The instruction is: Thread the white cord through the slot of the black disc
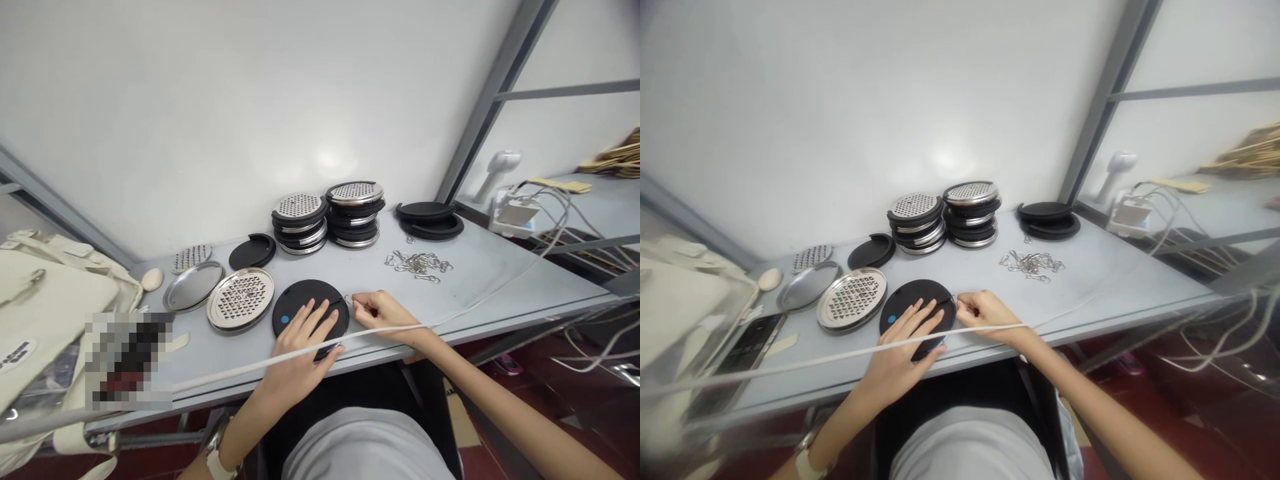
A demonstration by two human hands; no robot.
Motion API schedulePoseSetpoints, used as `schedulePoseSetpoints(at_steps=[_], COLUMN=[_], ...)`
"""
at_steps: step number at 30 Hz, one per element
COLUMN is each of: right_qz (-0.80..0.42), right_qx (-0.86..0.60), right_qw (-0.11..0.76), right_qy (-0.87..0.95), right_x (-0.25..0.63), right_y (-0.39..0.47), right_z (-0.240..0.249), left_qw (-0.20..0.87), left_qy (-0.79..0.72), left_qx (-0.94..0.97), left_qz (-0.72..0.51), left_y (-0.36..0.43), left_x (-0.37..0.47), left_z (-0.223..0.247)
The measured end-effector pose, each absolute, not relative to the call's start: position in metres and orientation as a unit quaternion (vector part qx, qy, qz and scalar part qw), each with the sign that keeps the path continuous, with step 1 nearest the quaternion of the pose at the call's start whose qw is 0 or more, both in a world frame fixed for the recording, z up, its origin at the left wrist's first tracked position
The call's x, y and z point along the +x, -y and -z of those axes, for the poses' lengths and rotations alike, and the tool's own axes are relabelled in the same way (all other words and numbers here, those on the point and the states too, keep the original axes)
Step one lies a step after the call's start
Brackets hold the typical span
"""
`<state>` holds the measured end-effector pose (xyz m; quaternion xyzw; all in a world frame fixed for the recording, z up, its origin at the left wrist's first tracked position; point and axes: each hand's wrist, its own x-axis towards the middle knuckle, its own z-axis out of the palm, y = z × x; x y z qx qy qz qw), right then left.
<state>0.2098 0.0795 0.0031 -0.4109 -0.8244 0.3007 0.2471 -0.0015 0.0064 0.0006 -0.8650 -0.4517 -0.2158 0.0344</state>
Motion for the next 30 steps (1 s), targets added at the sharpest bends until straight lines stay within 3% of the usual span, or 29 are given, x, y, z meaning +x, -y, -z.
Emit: schedulePoseSetpoints(at_steps=[15, 30], right_qz=[-0.25, -0.209], right_qx=[-0.412, -0.437], right_qw=[0.271, 0.217], right_qy=[0.833, 0.847], right_x=[0.2053, 0.2052], right_y=[-0.0766, -0.0781], right_z=[-0.0065, -0.0074], left_qw=[0.009, 0.023], left_qy=[0.456, 0.447], left_qx=[-0.865, -0.874], left_qz=[0.212, 0.188], left_y=[-0.0029, -0.0018], left_x=[-0.0043, -0.0048], left_z=[-0.0026, -0.0034])
